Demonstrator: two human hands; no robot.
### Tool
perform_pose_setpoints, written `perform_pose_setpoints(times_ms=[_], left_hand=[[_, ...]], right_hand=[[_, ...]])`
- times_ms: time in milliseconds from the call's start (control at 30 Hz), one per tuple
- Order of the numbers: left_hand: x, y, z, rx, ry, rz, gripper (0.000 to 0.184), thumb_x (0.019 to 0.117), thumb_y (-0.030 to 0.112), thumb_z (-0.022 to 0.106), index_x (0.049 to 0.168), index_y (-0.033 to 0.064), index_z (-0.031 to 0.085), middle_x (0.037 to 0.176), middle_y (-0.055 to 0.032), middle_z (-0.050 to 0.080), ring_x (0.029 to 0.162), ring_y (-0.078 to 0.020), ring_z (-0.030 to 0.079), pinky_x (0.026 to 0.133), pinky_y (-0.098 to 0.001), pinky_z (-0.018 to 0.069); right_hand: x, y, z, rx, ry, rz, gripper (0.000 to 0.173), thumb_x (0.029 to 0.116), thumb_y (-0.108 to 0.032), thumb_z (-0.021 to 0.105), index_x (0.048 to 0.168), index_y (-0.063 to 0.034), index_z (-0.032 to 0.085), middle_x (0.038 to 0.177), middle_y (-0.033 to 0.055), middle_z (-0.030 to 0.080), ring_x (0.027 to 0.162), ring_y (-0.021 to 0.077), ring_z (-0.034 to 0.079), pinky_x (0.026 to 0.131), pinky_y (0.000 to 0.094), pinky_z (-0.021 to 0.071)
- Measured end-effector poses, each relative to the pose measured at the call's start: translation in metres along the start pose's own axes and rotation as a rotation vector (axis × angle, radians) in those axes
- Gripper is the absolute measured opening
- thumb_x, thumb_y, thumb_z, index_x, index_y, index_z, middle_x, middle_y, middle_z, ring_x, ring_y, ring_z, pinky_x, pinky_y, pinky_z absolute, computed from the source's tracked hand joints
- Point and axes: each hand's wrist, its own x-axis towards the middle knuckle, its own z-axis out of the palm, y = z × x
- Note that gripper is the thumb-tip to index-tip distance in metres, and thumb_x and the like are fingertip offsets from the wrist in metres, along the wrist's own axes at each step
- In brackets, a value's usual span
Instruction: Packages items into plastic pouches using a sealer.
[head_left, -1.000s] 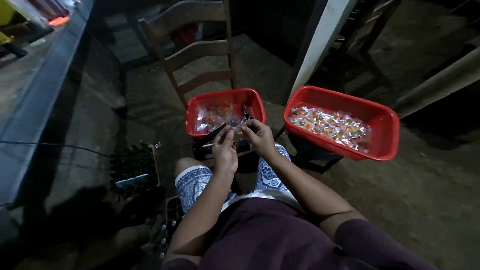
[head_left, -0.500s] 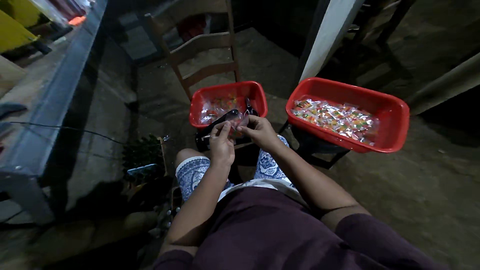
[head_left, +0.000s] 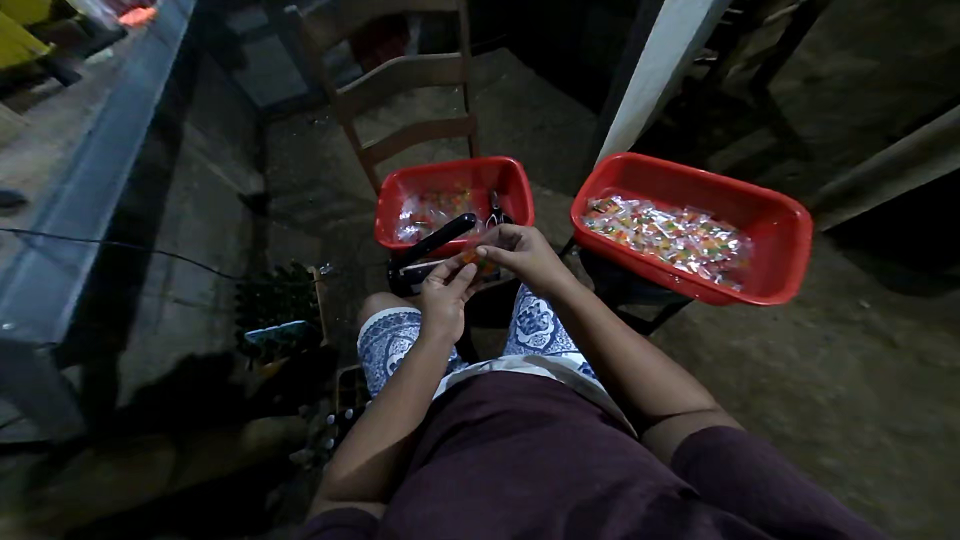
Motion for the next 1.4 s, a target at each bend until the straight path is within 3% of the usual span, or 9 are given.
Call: perform_pose_setpoints(times_ms=[200, 367, 567, 733, 900, 1067, 1167, 1267, 1400], left_hand=[[0.0, -0.004, -0.009, 0.081, -0.017, 0.091, 0.016, 0.0984, -0.006, 0.058, 0.106, 0.0005, 0.07, 0.094, -0.0032, 0.073, 0.082, -0.0117, 0.071, 0.079, -0.0303, 0.0611], [0.001, -0.011, -0.008, -0.004, -0.038, 0.023, 0.017, 0.0998, -0.004, 0.057, 0.113, 0.0005, 0.067, 0.098, -0.0052, 0.072, 0.086, -0.0141, 0.071, 0.082, -0.0332, 0.0612], [0.002, -0.004, -0.003, -0.068, 0.08, -0.059, 0.015, 0.1037, 0.003, 0.054, 0.115, 0.0045, 0.063, 0.1, -0.0037, 0.069, 0.085, -0.0128, 0.069, 0.081, -0.0303, 0.0598], [0.004, -0.004, 0.007, -0.075, 0.124, -0.05, 0.013, 0.102, 0.002, 0.057, 0.113, 0.0063, 0.063, 0.098, -0.003, 0.069, 0.085, -0.0123, 0.069, 0.081, -0.0289, 0.0593], [0.009, -0.014, 0.011, -0.048, 0.103, -0.035, 0.012, 0.1012, 0.002, 0.059, 0.109, 0.0076, 0.065, 0.097, -0.0008, 0.069, 0.083, -0.0106, 0.068, 0.079, -0.029, 0.059], [0.011, -0.021, 0.014, -0.049, 0.067, -0.105, 0.02, 0.1012, 0.001, 0.058, 0.12, 0.0061, 0.062, 0.105, -0.0034, 0.069, 0.088, -0.0127, 0.068, 0.081, -0.0303, 0.0587], [0.01, -0.023, 0.017, -0.096, 0.062, -0.135, 0.017, 0.1019, 0.0, 0.056, 0.117, 0.0046, 0.063, 0.101, -0.0049, 0.069, 0.086, -0.0139, 0.069, 0.082, -0.0314, 0.0595], [0.012, -0.019, 0.01, -0.19, -0.053, -0.25, 0.02, 0.1077, 0.008, 0.047, 0.123, 0.011, 0.06, 0.096, -0.0009, 0.067, 0.078, -0.0072, 0.066, 0.074, -0.0218, 0.0577], [0.016, -0.012, -0.011, -0.336, -0.255, -0.503, 0.025, 0.11, 0.014, 0.041, 0.126, 0.0102, 0.06, 0.089, -0.0021, 0.065, 0.06, -0.003, 0.06, 0.055, -0.0128, 0.0523]], right_hand=[[0.007, 0.003, 0.005, -0.148, -0.071, -0.091, 0.008, 0.0991, -0.008, 0.064, 0.098, -0.0006, 0.067, 0.081, 0.0012, 0.066, 0.068, 0.002, 0.059, 0.065, 0.0204, 0.0515], [0.006, 0.007, 0.01, -0.347, -0.056, -0.133, 0.007, 0.0921, -0.007, 0.069, 0.091, -0.0006, 0.069, 0.088, 0.0088, 0.065, 0.075, 0.0131, 0.062, 0.07, 0.032, 0.0534], [0.003, 0.008, -0.006, 0.024, -0.035, 0.0, 0.027, 0.0917, -0.003, 0.071, 0.117, 0.0013, 0.062, 0.089, 0.0045, 0.07, 0.077, 0.007, 0.068, 0.074, 0.0248, 0.0594], [-0.003, 0.007, -0.007, -0.14, -0.019, 0.016, 0.041, 0.0914, -0.002, 0.074, 0.129, -0.0009, 0.057, 0.089, 0.0097, 0.066, 0.07, 0.0122, 0.064, 0.068, 0.0293, 0.0577], [-0.007, 0.009, -0.005, -0.343, -0.002, 0.03, 0.055, 0.0908, -0.002, 0.073, 0.139, -0.0041, 0.049, 0.111, 0.0185, 0.07, 0.091, 0.0259, 0.072, 0.083, 0.0446, 0.0596], [-0.011, 0.017, -0.008, -0.303, 0.097, 0.019, 0.062, 0.0885, -0.002, 0.076, 0.144, -0.004, 0.047, 0.116, 0.0181, 0.069, 0.091, 0.0221, 0.071, 0.084, 0.04, 0.0599], [-0.015, 0.019, -0.012, -0.166, 0.101, 0.013, 0.063, 0.0894, -0.002, 0.075, 0.145, -0.0036, 0.045, 0.111, 0.0145, 0.07, 0.088, 0.0163, 0.071, 0.081, 0.0341, 0.0601], [-0.018, 0.02, -0.023, 0.103, 0.024, -0.035, 0.059, 0.0943, -0.01, 0.065, 0.147, -0.0078, 0.039, 0.094, -0.0004, 0.066, 0.079, 0.0064, 0.065, 0.076, 0.0265, 0.0579], [-0.015, 0.023, -0.043, 0.011, -0.139, -0.105, 0.07, 0.0894, -0.009, 0.061, 0.154, -0.0055, 0.035, 0.136, 0.0043, 0.058, 0.115, 0.0099, 0.06, 0.096, 0.0283, 0.0527]])
